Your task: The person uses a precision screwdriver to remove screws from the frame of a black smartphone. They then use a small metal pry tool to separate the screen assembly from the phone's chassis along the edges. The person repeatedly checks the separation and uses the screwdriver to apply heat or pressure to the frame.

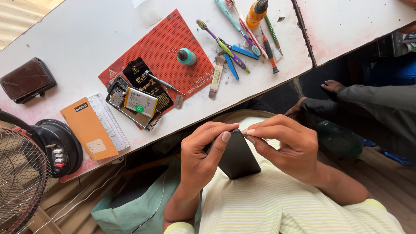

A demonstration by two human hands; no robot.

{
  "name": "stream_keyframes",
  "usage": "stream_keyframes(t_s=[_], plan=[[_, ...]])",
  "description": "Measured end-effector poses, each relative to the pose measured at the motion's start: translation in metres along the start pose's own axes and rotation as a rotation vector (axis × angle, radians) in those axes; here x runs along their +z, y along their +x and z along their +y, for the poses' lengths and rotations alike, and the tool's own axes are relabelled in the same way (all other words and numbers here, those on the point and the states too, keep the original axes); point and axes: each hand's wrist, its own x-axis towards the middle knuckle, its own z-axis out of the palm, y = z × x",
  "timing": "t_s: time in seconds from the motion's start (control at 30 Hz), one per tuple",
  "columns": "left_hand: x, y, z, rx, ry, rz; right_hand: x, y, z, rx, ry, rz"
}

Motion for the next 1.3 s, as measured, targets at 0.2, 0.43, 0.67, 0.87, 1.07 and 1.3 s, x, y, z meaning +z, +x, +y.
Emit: stream_keyframes(t_s=[0.2, 0.43, 0.67, 0.87, 1.07, 1.3], plan=[[-0.002, -0.002, 0.000, -0.024, 0.016, 0.000, 0.004, -0.005, 0.000, 0.055, -0.036, 0.026], [0.001, -0.001, 0.003, -0.004, 0.025, 0.015, 0.006, -0.004, -0.003, 0.072, -0.072, 0.054], [0.010, -0.005, 0.006, 0.052, 0.142, 0.105, 0.014, -0.001, -0.007, -0.144, -0.270, 0.080], [0.016, -0.008, 0.007, 0.054, 0.207, 0.156, 0.019, -0.001, -0.005, -0.183, -0.310, 0.076], [0.013, -0.007, 0.002, 0.038, 0.156, 0.150, 0.017, -0.001, 0.001, -0.046, -0.158, 0.049], [0.012, -0.008, -0.003, 0.015, 0.091, 0.137, 0.017, -0.006, 0.008, 0.090, 0.018, 0.016]])
